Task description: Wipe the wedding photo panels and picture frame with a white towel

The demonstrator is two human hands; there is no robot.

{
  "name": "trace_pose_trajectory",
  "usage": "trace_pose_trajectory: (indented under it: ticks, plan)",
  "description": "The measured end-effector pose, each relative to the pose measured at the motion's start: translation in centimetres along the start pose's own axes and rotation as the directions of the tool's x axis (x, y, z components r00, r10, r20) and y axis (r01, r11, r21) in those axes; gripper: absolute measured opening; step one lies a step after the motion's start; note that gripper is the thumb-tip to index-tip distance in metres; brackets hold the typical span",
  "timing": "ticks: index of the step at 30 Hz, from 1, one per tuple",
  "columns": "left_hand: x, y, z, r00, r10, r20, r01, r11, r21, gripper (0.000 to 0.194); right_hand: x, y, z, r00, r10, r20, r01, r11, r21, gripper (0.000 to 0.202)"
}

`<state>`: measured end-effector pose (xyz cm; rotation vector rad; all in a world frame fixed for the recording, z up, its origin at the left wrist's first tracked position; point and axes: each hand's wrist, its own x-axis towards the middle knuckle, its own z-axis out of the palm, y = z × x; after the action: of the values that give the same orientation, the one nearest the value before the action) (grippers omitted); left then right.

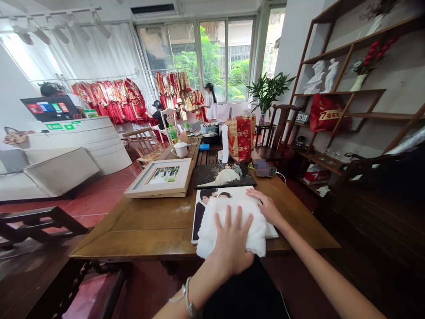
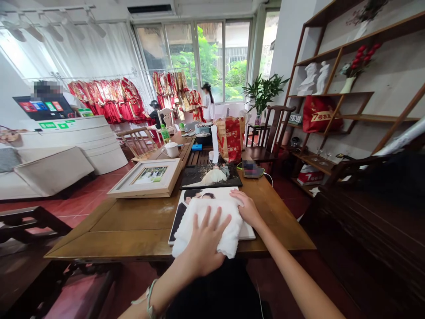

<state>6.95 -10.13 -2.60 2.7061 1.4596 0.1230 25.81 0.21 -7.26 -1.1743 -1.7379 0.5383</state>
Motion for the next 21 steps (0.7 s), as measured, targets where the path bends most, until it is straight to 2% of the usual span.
trace_pose_trajectory:
  ticks: [3,6,9,11,14,18,21]
  plan:
    - [3.0,-1.0,-0.3,0.998,-0.040,-0.039,0.041,0.999,0.027,0.082,0.0,0.1,0.0,1.000,0.024,-0.002,-0.024,1.000,0.015,0.038]
    - [5.7,-2.8,-0.8,0.987,-0.140,-0.084,0.145,0.987,0.063,0.075,0.0,0.1,0.1,0.999,0.035,-0.023,-0.036,0.999,-0.014,0.036]
    - [6.8,-4.7,-1.4,0.973,-0.213,-0.092,0.221,0.972,0.081,0.072,0.0,0.1,0.2,0.999,0.024,-0.030,-0.025,0.999,-0.042,0.033]
    - [6.2,-5.5,-1.5,0.972,-0.223,-0.072,0.229,0.970,0.078,0.072,0.0,0.1,0.2,0.999,0.027,-0.030,-0.029,0.998,-0.053,0.032]
    - [3.3,-5.4,-1.1,0.970,-0.231,-0.072,0.237,0.968,0.085,0.074,0.0,0.1,0.2,1.000,0.021,-0.015,-0.022,0.998,-0.060,0.032]
    - [-1.6,-3.3,-0.2,0.974,-0.206,-0.094,0.214,0.973,0.085,0.085,-0.1,0.0,0.2,1.000,0.016,-0.014,-0.017,0.998,-0.063,0.033]
    - [-3.2,-1.5,0.0,0.985,-0.166,-0.052,0.169,0.984,0.052,0.088,-0.1,-0.1,0.2,1.000,0.011,-0.021,-0.013,0.998,-0.066,0.033]
